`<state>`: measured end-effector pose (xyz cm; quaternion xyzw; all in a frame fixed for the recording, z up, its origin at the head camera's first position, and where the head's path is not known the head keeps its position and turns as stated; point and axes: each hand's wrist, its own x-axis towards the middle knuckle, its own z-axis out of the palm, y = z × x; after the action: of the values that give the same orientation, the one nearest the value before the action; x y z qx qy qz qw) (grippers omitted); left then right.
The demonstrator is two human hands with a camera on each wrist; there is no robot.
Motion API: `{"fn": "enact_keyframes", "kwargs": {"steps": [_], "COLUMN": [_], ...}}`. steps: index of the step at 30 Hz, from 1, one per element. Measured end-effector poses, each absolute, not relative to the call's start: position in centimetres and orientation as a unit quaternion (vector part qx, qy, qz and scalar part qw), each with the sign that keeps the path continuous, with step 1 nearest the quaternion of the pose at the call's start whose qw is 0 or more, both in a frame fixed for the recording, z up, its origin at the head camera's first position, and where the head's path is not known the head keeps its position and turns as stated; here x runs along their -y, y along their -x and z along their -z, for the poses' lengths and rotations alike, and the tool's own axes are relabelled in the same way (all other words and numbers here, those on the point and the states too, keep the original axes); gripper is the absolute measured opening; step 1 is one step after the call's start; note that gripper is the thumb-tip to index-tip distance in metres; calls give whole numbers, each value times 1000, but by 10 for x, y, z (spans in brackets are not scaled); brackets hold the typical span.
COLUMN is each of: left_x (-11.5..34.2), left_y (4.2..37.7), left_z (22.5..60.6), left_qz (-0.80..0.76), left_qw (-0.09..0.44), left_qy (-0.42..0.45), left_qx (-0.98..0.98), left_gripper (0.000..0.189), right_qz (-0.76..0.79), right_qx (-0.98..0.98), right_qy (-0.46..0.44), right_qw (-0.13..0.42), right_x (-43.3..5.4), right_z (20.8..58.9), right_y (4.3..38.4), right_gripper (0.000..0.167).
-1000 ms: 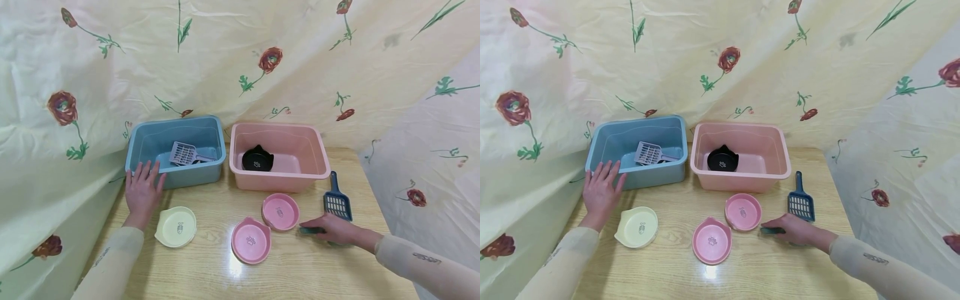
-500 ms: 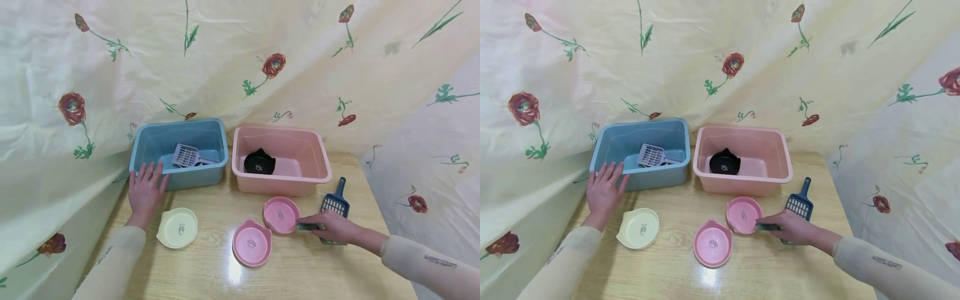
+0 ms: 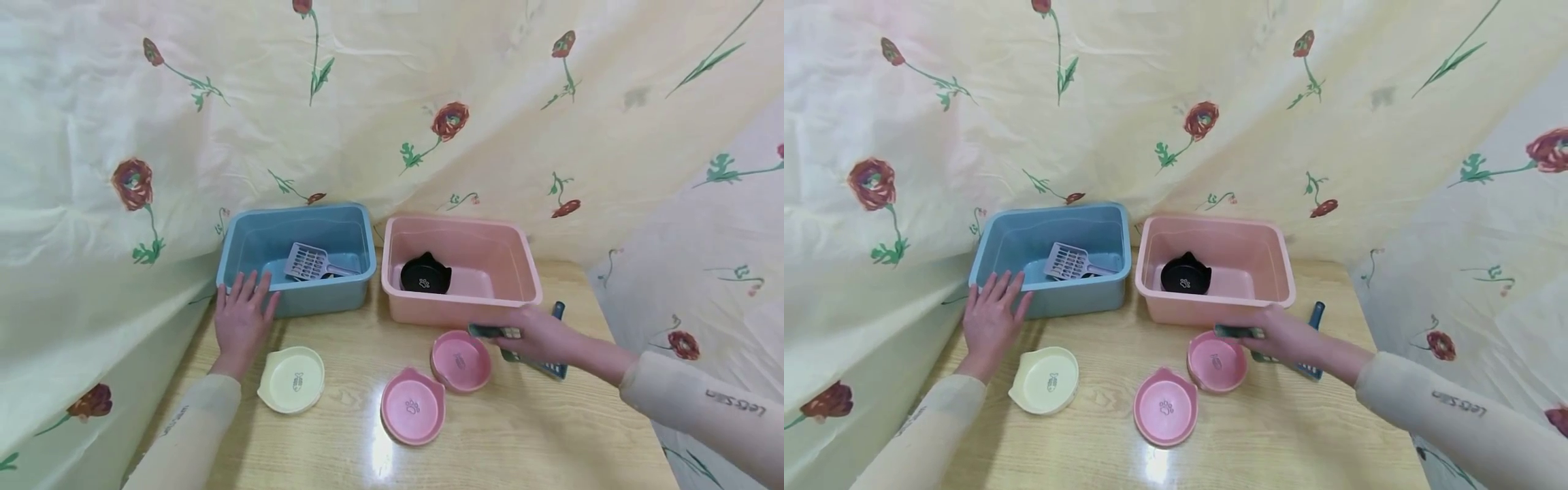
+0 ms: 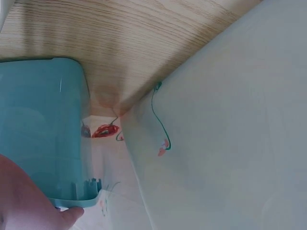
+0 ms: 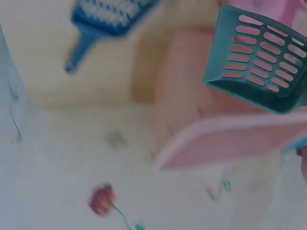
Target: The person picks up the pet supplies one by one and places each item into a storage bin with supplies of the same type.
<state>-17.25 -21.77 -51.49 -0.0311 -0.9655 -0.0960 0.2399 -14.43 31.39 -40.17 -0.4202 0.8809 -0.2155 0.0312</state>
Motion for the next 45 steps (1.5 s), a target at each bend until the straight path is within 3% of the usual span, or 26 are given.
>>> {"fn": "enact_keyframes", "kwargs": {"steps": [13, 23, 30, 36, 45], "left_x": [219, 218, 217, 218, 219], "left_y": [173, 174, 173, 172, 172], "left_z": [518, 519, 518, 517, 519], "left_qz": [99, 93, 91, 89, 84], "left_qw": [250, 249, 249, 248, 256], "left_qy": [30, 30, 28, 24, 26], "left_qx": [963, 964, 964, 964, 963], "left_gripper": [58, 57, 58, 57, 56], "right_qz": [258, 224, 248, 329, 463], "right_qx": [-832, -845, -854, -837, -792], "right_qy": [490, 486, 455, 434, 389], "right_qw": [-41, 0, 50, 54, 87], "right_x": [-237, -172, -110, -59, -25], "right_z": [316, 270, 274, 293, 333], "right_y": [200, 246, 276, 298, 323], "right_gripper": [49, 51, 51, 52, 54]}}
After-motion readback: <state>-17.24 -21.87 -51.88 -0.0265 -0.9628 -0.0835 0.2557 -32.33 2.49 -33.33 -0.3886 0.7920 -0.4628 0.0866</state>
